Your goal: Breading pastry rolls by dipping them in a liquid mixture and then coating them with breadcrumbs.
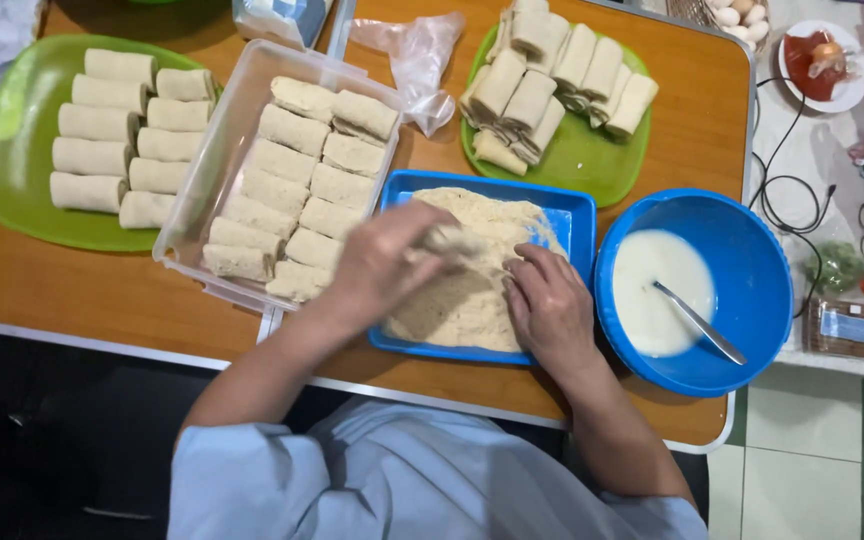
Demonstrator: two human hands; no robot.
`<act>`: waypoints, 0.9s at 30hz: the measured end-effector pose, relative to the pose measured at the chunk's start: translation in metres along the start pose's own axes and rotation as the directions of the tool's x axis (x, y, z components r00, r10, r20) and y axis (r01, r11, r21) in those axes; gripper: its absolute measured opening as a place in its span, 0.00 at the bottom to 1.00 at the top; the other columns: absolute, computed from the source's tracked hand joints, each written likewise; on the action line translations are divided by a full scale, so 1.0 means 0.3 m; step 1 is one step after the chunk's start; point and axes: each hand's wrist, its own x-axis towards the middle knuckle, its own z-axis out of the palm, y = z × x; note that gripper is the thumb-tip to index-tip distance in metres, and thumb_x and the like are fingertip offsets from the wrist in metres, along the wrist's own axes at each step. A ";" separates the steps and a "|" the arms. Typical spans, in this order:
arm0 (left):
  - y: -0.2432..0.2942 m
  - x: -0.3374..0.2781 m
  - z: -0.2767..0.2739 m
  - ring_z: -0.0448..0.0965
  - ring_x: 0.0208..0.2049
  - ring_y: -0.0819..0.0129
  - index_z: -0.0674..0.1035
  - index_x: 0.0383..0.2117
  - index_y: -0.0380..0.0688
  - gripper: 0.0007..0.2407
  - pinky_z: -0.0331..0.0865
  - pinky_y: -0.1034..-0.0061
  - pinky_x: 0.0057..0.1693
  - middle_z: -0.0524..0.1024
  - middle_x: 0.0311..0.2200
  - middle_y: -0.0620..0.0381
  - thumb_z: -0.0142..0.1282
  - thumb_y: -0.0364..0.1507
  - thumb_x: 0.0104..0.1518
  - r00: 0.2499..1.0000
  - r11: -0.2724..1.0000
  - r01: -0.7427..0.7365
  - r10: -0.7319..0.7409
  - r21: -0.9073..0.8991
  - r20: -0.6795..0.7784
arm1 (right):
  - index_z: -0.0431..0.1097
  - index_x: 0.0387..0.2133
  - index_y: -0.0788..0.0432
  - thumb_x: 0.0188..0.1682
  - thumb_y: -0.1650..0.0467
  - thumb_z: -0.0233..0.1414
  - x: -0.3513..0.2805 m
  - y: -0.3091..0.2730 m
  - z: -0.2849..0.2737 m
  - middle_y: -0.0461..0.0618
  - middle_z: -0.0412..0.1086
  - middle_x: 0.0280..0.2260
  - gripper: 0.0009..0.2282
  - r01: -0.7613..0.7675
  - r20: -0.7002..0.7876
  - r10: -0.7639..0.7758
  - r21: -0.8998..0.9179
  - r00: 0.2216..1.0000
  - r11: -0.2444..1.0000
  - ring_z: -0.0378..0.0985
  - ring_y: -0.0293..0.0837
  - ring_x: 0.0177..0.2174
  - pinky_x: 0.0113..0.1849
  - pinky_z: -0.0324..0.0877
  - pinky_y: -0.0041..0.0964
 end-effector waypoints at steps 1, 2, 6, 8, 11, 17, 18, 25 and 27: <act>-0.015 -0.002 -0.020 0.85 0.34 0.66 0.78 0.44 0.42 0.15 0.78 0.71 0.40 0.80 0.39 0.54 0.70 0.26 0.51 0.996 0.997 0.082 -0.082 -0.005 -0.022 | 0.74 0.38 0.61 0.44 0.75 0.60 0.001 -0.004 -0.004 0.56 0.73 0.45 0.08 0.000 -0.003 0.000 -0.003 1.000 1.000 0.76 0.57 0.44 0.46 0.72 0.47; -0.020 0.003 -0.055 0.85 0.34 0.66 0.78 0.44 0.42 0.15 0.78 0.71 0.40 0.80 0.39 0.54 0.70 0.26 0.51 0.996 0.997 0.083 -0.083 -0.005 -0.021 | 0.74 0.38 0.61 0.44 0.75 0.60 -0.001 0.000 -0.003 0.56 0.73 0.45 0.08 -0.001 -0.002 0.001 -0.003 1.000 1.000 0.76 0.57 0.44 0.46 0.72 0.47; -0.090 0.028 -0.170 0.81 0.33 0.66 0.80 0.47 0.43 0.17 0.77 0.72 0.41 0.80 0.34 0.52 0.72 0.28 0.52 0.944 0.935 0.320 -0.301 0.153 -0.135 | 0.74 0.38 0.61 0.45 0.75 0.60 -0.009 0.005 -0.002 0.56 0.73 0.45 0.08 0.012 0.013 -0.012 -0.009 1.000 1.000 0.77 0.56 0.44 0.45 0.72 0.46; -0.162 0.036 -0.205 0.80 0.31 0.64 0.81 0.47 0.44 0.18 0.76 0.70 0.39 0.80 0.31 0.51 0.73 0.30 0.51 0.910 0.885 0.410 -0.383 0.219 -0.157 | 0.74 0.38 0.61 0.45 0.74 0.60 -0.008 0.002 -0.004 0.56 0.73 0.45 0.08 0.023 0.015 -0.023 -0.005 1.000 1.000 0.77 0.56 0.44 0.46 0.72 0.46; -0.285 0.038 -0.230 0.81 0.34 0.65 0.80 0.46 0.43 0.17 0.76 0.70 0.42 0.80 0.34 0.52 0.73 0.31 0.52 0.894 0.868 0.442 -0.405 0.227 -0.192 | 0.74 0.38 0.61 0.46 0.74 0.61 -0.009 -0.006 -0.006 0.56 0.73 0.45 0.08 0.017 0.031 -0.017 0.000 0.999 1.000 0.77 0.56 0.44 0.45 0.72 0.46; -0.399 0.098 -0.215 0.80 0.35 0.68 0.77 0.46 0.41 0.20 0.76 0.70 0.40 0.79 0.34 0.54 0.75 0.30 0.50 0.838 0.825 0.545 -0.529 0.150 -0.135 | 0.74 0.38 0.62 0.46 0.75 0.60 -0.014 0.002 0.010 0.56 0.72 0.46 0.08 0.019 0.055 -0.020 0.016 0.998 1.000 0.77 0.55 0.44 0.44 0.73 0.45; -0.398 0.107 -0.208 0.80 0.34 0.68 0.75 0.47 0.41 0.20 0.76 0.70 0.38 0.79 0.33 0.54 0.74 0.29 0.50 0.796 0.796 0.604 -0.598 0.047 -0.092 | 0.74 0.38 0.61 0.46 0.75 0.60 -0.015 0.001 0.010 0.56 0.72 0.46 0.08 0.016 0.058 -0.017 0.017 0.998 1.000 0.77 0.56 0.44 0.44 0.74 0.45; -0.596 0.124 -0.138 0.82 0.32 0.67 0.69 0.46 0.40 0.22 0.77 0.75 0.34 0.77 0.37 0.51 0.75 0.29 0.53 0.769 0.771 0.629 -0.636 -0.098 -0.066 | 0.74 0.38 0.61 0.45 0.74 0.60 -0.009 -0.004 0.006 0.55 0.72 0.45 0.08 0.018 0.083 -0.019 0.012 0.996 1.000 0.78 0.56 0.43 0.42 0.74 0.46; -0.619 0.126 -0.119 0.82 0.32 0.68 0.68 0.46 0.40 0.23 0.78 0.75 0.33 0.77 0.37 0.51 0.74 0.29 0.52 0.757 0.756 0.642 -0.651 -0.126 -0.051 | 0.74 0.38 0.61 0.45 0.74 0.60 -0.009 -0.005 0.001 0.55 0.72 0.45 0.08 0.019 0.089 -0.020 0.014 0.996 1.000 0.78 0.56 0.43 0.42 0.74 0.46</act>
